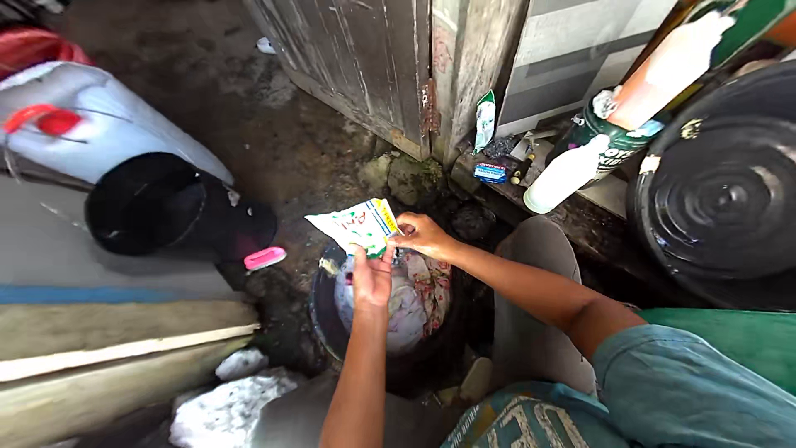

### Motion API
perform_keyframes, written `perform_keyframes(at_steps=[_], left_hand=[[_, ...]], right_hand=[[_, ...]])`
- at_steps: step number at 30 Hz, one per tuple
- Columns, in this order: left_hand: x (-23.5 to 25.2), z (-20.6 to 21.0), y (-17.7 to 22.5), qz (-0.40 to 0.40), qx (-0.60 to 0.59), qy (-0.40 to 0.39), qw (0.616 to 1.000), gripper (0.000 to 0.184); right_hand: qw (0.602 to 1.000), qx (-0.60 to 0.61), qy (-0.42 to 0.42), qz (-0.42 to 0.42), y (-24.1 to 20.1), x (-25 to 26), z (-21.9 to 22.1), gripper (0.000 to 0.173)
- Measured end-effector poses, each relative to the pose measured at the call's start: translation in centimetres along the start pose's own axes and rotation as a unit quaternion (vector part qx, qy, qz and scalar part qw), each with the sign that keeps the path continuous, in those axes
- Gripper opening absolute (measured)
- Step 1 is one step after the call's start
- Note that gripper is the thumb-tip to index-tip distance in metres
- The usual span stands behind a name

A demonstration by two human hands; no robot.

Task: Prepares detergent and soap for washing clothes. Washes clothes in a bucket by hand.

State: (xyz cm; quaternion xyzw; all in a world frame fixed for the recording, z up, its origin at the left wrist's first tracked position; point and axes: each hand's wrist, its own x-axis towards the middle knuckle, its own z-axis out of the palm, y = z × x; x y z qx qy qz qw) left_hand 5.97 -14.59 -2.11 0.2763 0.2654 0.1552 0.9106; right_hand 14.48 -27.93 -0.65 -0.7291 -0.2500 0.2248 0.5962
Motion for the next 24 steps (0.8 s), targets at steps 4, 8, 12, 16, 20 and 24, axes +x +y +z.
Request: perform_keyframes(at_steps=[4,8,12,16,20,24], left_hand=[[1.3,2.2,-0.9,-0.002,0.04,-0.045,0.998,0.026],[5.1,4.5,-1.7,0.055,0.112,-0.065,0.99,0.027],[8.9,8.1,-5.1,0.028,0.315,-0.08,0.945,0.028],[12.7,12.2,-10.2,0.006,0.478,-0.102,0.873,0.038],[16.6,15.1,-15.0,0.011,0.519,-0.123,0.846,0.037],[19.9,16.0,-19.2,0.019,0.524,-0.123,0.842,0.033]], right_hand=[[1.0,-0.017,-0.003,-0.024,0.0,2.1,-5.4,0.023],[0.996,-0.081,-0.023,-0.024,-0.1,4.0,-12.6,0.023],[0.989,-0.142,0.009,0.033,1.7,5.0,-19.1,0.022],[0.979,-0.149,0.077,0.118,6.1,5.7,-24.7,0.023],[0.956,-0.046,0.246,0.151,10.5,5.2,-25.9,0.023],[0.922,-0.04,0.343,0.177,13.8,5.7,-27.0,0.023]])
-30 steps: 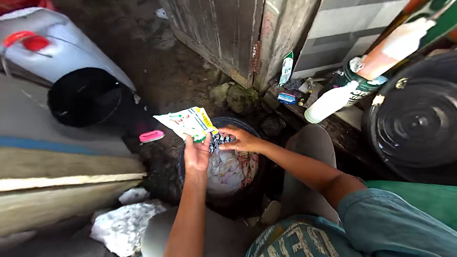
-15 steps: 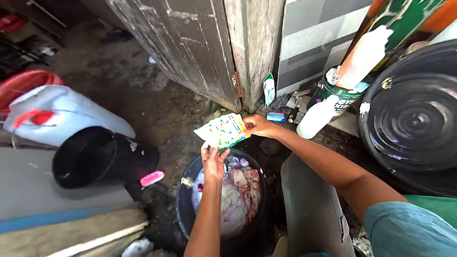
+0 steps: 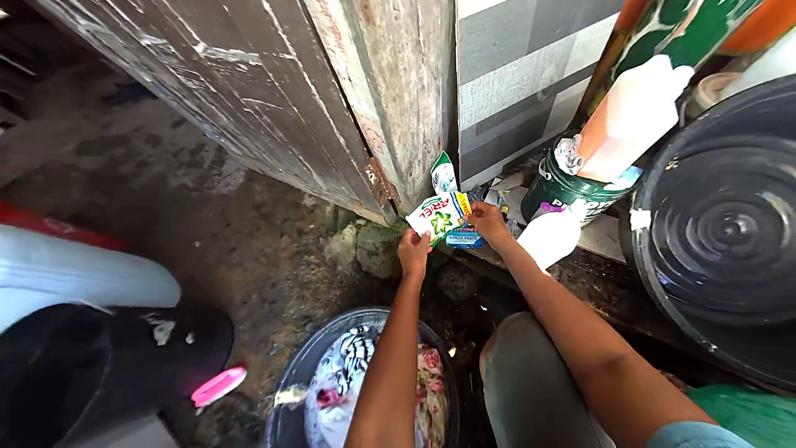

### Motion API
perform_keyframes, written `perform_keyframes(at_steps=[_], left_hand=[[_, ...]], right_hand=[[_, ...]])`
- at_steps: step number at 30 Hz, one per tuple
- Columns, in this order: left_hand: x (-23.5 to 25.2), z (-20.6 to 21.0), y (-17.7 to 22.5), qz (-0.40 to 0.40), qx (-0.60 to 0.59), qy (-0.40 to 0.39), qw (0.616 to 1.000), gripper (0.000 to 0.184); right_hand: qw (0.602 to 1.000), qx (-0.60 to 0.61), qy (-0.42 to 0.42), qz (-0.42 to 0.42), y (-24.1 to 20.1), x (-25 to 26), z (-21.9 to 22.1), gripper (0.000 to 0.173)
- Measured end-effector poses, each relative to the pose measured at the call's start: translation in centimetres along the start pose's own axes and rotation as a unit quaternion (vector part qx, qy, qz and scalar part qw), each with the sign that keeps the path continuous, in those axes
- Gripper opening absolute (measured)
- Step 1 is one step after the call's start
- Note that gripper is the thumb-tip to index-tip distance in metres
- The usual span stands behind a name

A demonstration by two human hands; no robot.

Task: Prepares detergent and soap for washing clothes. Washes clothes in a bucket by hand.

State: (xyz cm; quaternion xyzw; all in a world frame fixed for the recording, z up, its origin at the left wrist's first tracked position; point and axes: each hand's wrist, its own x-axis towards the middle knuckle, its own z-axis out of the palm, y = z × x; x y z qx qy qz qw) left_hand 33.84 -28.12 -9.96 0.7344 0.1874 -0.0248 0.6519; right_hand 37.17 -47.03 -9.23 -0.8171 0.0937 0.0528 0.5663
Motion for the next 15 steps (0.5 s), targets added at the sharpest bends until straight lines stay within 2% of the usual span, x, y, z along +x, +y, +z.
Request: perform_keyframes(at_steps=[3,5,6,10,13,15], left_hand=[[2.0,1.7,-0.9,0.003,-0.009,-0.01,1.0,0.036],[3.2,2.5,-1.7,0.004,0.024,-0.028,0.999,0.037],[3.8,2.8,-2.2,0.007,0.057,-0.037,0.998,0.037],[6.2,4.0,-3.9,0.023,0.126,-0.027,0.991,0.032],[6.4,4.1,-3.3,0.051,0.14,-0.003,0.989,0.032],[6.1,3.8,-2.9,0.053,0.136,-0.009,0.989,0.04]], right_hand=[[0.997,0.018,0.068,0.012,0.2,0.7,0.0,0.035],[0.995,0.004,0.096,0.027,0.8,0.7,-0.3,0.052],[0.994,-0.023,0.098,0.035,1.3,0.5,-0.4,0.054],[0.98,-0.196,-0.022,0.023,3.3,0.5,-0.2,0.045],[0.953,-0.279,-0.109,-0.033,3.8,0.7,0.7,0.069],[0.932,-0.329,-0.145,-0.037,3.8,0.7,1.5,0.073]])
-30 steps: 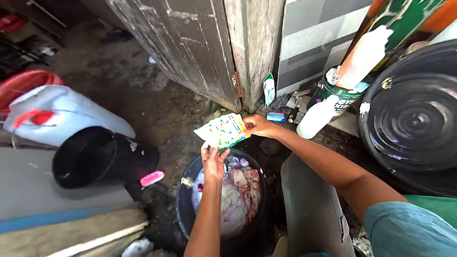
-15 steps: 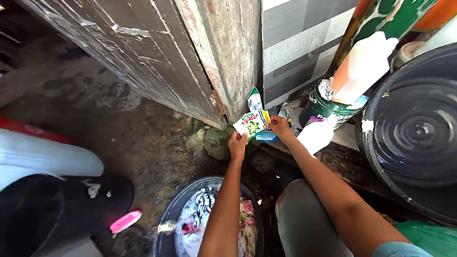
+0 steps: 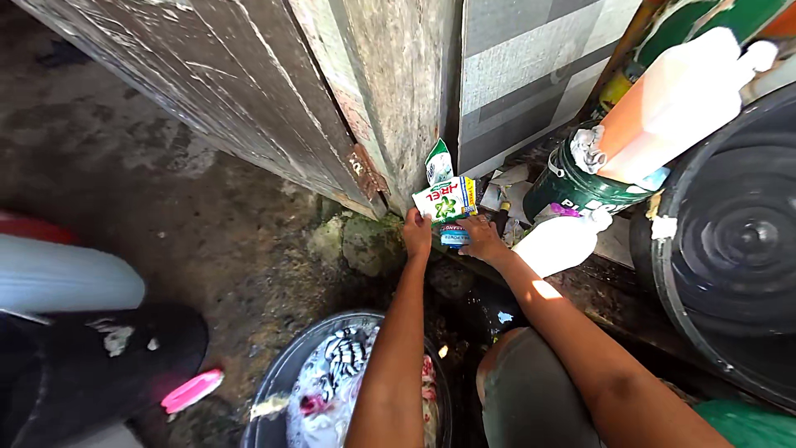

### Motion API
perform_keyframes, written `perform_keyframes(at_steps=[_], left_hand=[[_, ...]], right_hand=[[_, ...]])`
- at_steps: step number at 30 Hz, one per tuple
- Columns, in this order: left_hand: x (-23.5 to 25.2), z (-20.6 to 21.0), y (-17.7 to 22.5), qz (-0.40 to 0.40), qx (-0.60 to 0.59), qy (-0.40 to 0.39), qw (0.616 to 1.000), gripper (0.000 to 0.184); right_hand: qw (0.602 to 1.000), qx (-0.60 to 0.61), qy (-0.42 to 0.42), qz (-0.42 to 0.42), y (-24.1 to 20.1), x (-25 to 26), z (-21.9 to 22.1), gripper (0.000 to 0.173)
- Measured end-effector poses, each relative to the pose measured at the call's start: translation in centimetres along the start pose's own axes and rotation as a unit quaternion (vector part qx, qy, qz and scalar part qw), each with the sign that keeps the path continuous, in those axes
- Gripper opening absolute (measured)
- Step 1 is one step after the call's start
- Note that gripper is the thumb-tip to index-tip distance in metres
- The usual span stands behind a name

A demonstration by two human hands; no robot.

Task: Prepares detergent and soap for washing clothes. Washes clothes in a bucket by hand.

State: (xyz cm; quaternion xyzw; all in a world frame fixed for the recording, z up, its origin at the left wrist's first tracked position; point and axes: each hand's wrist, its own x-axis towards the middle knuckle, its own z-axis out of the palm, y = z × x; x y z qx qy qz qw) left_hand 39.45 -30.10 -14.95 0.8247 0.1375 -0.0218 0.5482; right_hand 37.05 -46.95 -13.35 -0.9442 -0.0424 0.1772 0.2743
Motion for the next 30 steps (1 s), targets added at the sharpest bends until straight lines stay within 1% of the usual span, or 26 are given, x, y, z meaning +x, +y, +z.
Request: perform_keyframes(at_steps=[2,4,6,8,9,11,13,15,17,19,22,24,27,30], left_hand=[[-0.3,-0.3,0.1,0.008,-0.006,0.0,1.0,0.052],[-1.0,-0.8,-0.1,0.005,-0.024,0.016,1.0,0.056],[-2.0,-0.9,-0.7,-0.019,-0.061,0.043,0.997,0.048],[-3.6,-0.6,-0.9,-0.057,-0.117,0.041,0.991,0.033],[-4.4,-0.6,-0.7,-0.077,-0.146,0.019,0.986,0.031],[-5.9,-0.6,-0.2,-0.125,-0.196,-0.031,0.972,0.037],[-7.3,-0.8,0.3,-0.175,-0.266,-0.066,0.946,0.045],[-8.7,-1.3,0.7,-0.205,-0.361,-0.092,0.905,0.047],[-10.1,-2.2,0.9,-0.214,-0.438,-0.106,0.866,0.045],[-11.5,-2.9,0.7,-0.206,-0.492,-0.101,0.84,0.038],[-13.5,-4.2,0.0,-0.201,-0.56,-0.086,0.799,0.03],[-14.8,-4.8,-0.5,-0.205,-0.589,-0.084,0.777,0.029],[-16.6,-5.4,-1.2,-0.215,-0.619,-0.071,0.752,0.029],[-18.0,-6.1,-1.2,-0.222,-0.635,-0.054,0.738,0.028]], right_hand=[[0.999,-0.036,0.009,-0.011,0.2,0.3,0.4,0.064],[0.998,-0.057,0.029,-0.03,0.5,0.5,0.7,0.056],[0.996,-0.06,0.048,-0.049,0.9,0.6,0.9,0.054],[0.992,-0.041,0.079,-0.085,1.4,0.4,0.8,0.056],[0.99,-0.028,0.09,-0.108,1.4,0.1,0.4,0.056],[0.986,-0.016,0.086,-0.142,0.4,-0.8,-0.6,0.058],[0.982,-0.021,0.066,-0.177,-1.0,-2.0,-1.9,0.058],[0.974,-0.033,0.042,-0.22,-2.7,-3.2,-3.1,0.058],[0.968,-0.015,0.021,-0.25,-4.4,-4.3,-3.8,0.063],[0.96,0.025,0.001,-0.277,-5.9,-5.7,-4.3,0.072],[0.949,0.046,-0.046,-0.307,-8.3,-7.9,-5.1,0.072],[0.946,0.044,-0.072,-0.314,-9.4,-9.1,-5.5,0.07],[0.942,0.04,-0.088,-0.32,-10.4,-9.9,-5.4,0.067],[0.946,0.005,-0.112,-0.304,-11.8,-10.8,-5.3,0.063]])
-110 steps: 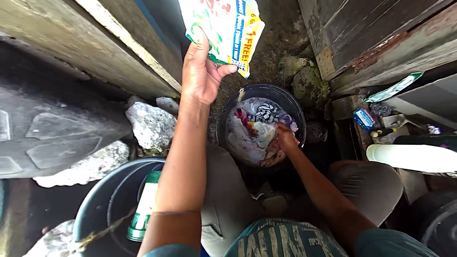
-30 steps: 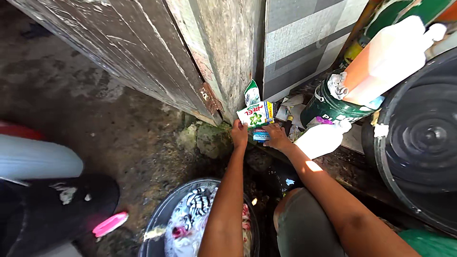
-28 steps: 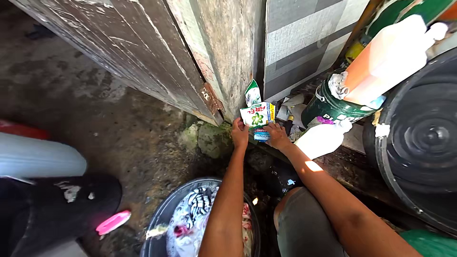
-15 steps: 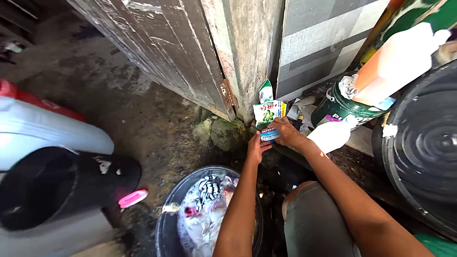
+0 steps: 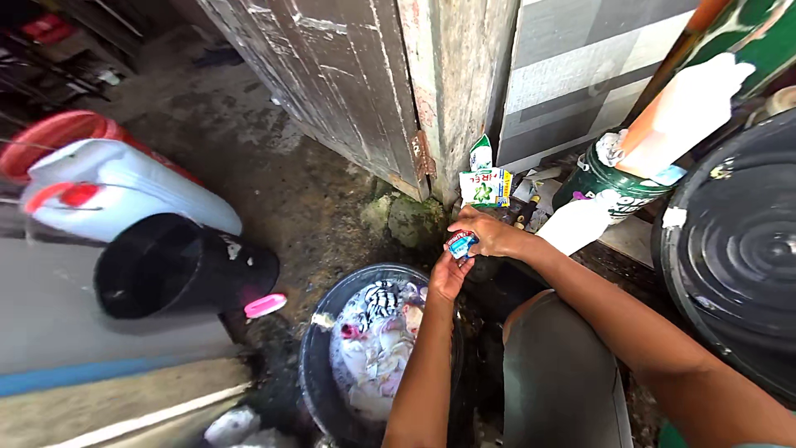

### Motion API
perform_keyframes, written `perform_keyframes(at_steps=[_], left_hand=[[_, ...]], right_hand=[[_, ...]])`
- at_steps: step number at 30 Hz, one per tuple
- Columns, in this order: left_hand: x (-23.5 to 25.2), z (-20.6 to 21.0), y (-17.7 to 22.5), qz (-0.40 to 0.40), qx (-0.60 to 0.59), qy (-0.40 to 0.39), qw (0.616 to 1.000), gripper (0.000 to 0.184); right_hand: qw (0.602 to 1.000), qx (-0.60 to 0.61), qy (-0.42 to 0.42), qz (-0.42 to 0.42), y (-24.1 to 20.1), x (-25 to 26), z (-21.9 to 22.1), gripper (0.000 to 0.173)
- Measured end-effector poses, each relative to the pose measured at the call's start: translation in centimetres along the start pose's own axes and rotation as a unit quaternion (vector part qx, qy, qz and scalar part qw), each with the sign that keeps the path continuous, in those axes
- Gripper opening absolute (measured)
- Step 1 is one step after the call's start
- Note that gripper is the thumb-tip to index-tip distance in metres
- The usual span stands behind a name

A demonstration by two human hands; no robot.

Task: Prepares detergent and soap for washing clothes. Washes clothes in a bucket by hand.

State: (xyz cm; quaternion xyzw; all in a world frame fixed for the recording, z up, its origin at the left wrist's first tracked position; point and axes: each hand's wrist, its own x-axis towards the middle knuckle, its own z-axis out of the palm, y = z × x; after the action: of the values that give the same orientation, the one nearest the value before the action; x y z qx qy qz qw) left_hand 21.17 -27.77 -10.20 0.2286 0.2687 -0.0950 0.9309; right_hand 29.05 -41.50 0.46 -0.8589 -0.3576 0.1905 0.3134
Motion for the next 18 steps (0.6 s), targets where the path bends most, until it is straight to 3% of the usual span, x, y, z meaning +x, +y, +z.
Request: perform_keyframes(at_steps=[6,11,18], left_hand=[[-2.5,-1.5,0.9,0.026,-0.01,-0.026,0.999,0.032],[-4.5,-3.4,1.1,0.052,-0.025,-0.041,0.998,0.031],[-7.5,-6.7,1.4,0.097,-0.062,-0.045,0.992,0.025]], right_hand=[[0.999,0.024,-0.007,-0.025,-3.2,-0.7,0.4,0.066],[0.993,0.106,0.009,-0.049,-4.6,-1.3,1.4,0.053],[0.978,0.202,0.042,-0.032,-6.2,-1.4,3.1,0.049]])
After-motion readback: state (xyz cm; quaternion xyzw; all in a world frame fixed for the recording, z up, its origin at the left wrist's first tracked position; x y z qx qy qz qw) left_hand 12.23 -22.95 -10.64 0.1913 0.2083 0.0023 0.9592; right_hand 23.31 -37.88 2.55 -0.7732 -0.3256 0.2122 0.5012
